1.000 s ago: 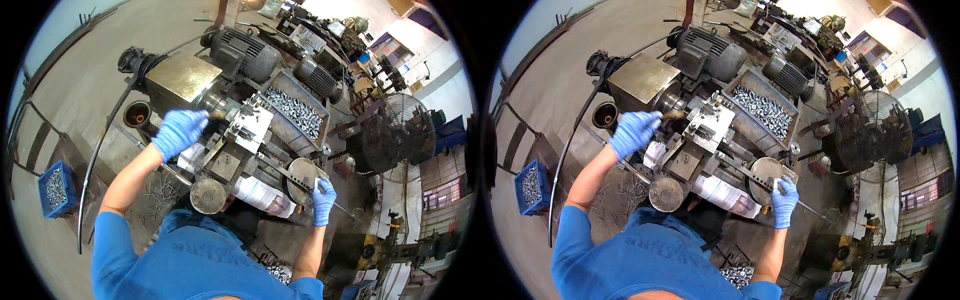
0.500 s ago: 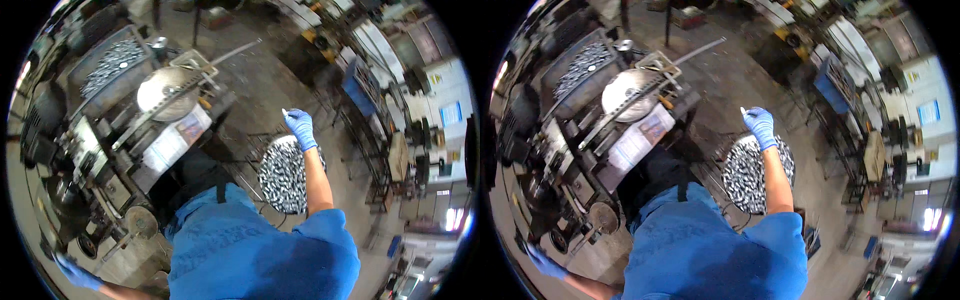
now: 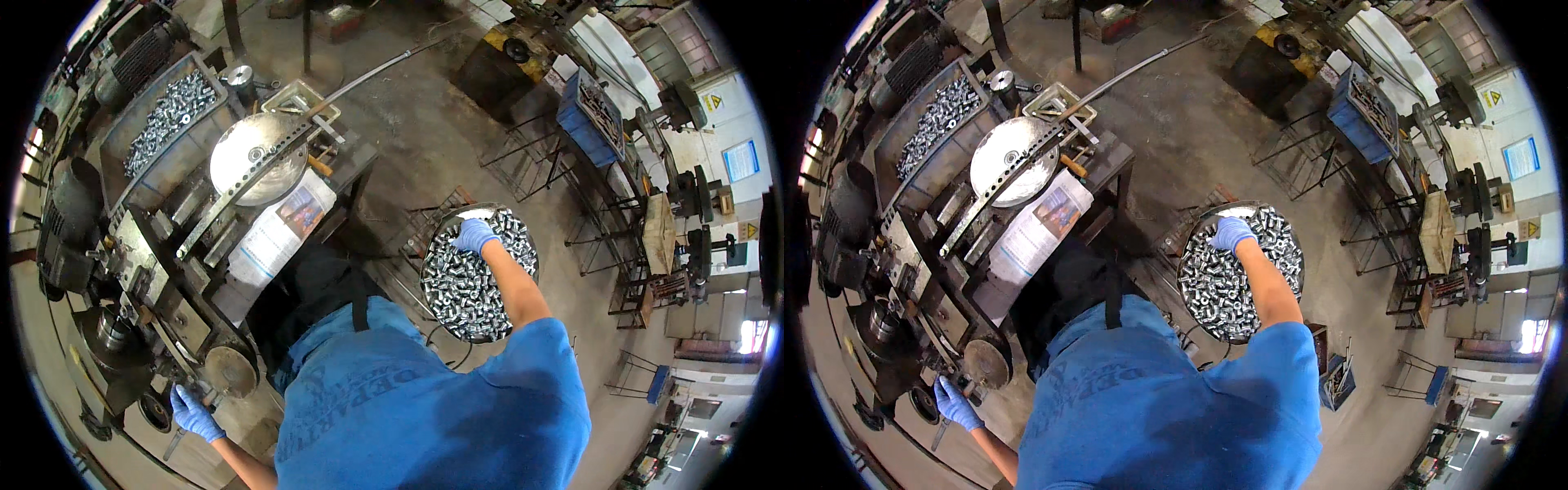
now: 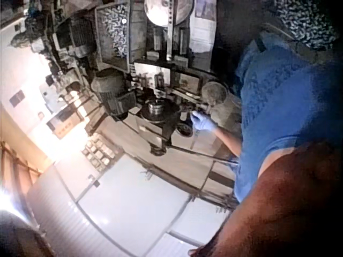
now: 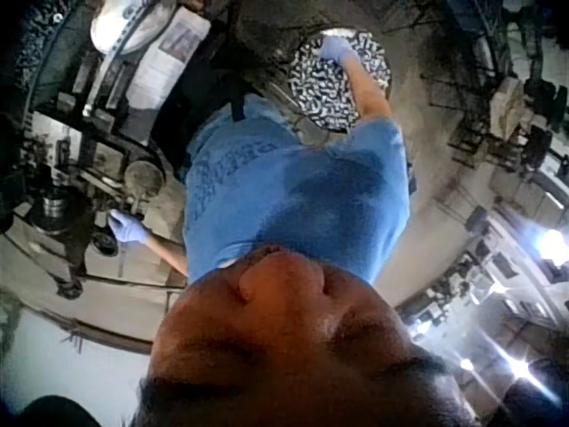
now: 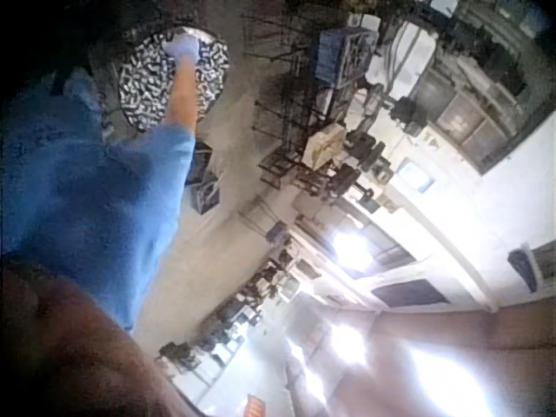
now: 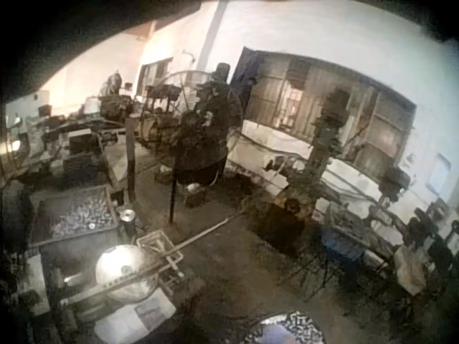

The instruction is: The person operates a metal forming machine, repeatedly inserting small metal pieces into the machine and using a long metal rod to push them through. The person collects the processed pieces into a nearby bin. A woman in a dress stands nearby, occasionally looking at her phone.

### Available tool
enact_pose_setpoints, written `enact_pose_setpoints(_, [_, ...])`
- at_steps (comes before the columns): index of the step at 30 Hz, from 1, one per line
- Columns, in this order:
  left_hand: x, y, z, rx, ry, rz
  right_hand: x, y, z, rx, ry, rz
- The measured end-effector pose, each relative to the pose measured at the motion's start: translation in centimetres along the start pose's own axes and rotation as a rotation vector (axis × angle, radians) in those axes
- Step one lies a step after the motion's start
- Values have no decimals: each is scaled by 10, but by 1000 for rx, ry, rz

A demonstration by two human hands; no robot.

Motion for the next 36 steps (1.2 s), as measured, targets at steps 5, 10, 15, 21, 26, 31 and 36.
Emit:
enact_pose_setpoints(5, [0,9,-1,-1,41,-75,-19,14,-8,-26,17,15])
enact_pose_setpoints(10, [-1,7,0,-27,28,-60,-16,-2,1,-30,35,14])
enact_pose_setpoints(15, [5,24,3,-75,11,-83,-12,-8,11,-164,66,-122])
enact_pose_setpoints(21, [2,26,-2,-87,21,-114,-19,-7,0,-1,32,-44])
enact_pose_setpoints(26, [8,31,8,-131,40,-103,-5,-17,20,-11,42,-49])
enact_pose_setpoints(31, [1,29,0,-140,132,-215,-19,-8,-2,29,-53,-38])
enact_pose_setpoints(36, [11,46,10,39,25,-194,-15,3,9,-122,-26,-74])
Point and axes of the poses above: each hand's wrist, its own x-axis away from the middle knuckle, its own z-axis out of the back of the hand, y = z × x, the point moved 6 cm from there along -x, towards the middle knuckle, and after that the axes turned 1 degree about -x, right-handed, at the moved point
